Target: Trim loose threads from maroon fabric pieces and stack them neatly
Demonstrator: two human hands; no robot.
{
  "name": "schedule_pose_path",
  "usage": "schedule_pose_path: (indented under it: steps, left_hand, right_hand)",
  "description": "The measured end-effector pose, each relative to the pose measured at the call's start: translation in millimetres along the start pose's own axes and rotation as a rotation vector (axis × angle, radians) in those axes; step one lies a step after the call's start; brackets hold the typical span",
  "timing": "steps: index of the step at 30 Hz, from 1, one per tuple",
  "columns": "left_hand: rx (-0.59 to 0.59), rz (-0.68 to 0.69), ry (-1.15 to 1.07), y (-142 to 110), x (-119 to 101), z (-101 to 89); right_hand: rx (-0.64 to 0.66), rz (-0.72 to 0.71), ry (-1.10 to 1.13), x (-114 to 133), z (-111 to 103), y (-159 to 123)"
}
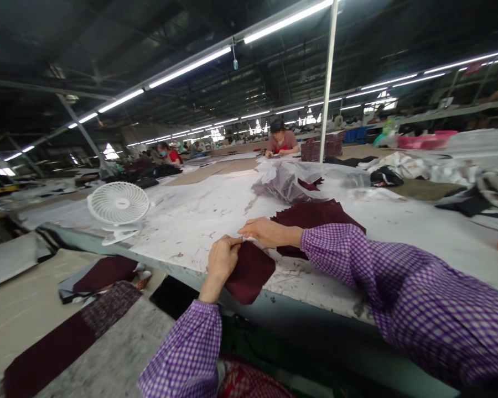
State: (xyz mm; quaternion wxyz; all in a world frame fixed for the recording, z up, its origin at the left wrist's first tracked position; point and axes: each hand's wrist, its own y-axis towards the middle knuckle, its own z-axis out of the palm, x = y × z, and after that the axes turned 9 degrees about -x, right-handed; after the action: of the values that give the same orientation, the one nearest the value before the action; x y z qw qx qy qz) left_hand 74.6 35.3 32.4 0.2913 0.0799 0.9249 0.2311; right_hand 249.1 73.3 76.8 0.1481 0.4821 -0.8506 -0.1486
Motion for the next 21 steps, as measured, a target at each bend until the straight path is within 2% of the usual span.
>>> schedule_pose_path:
  steps: [4,11,21]
  left_hand:
    - [0.013,0.015,0.062,4,-3,4.5]
    - [0.053,0.045,0.102,0,-6,-1.6]
    - [-0.031,0.000,0.002,-20,20,-24.6]
  right_hand:
    - [0.022,0.003,-0.008,2,2,0]
    - [0.079,0.023,-0.061,4,10,-5]
    - [0.082,0.021,-0.019,0,13,-9]
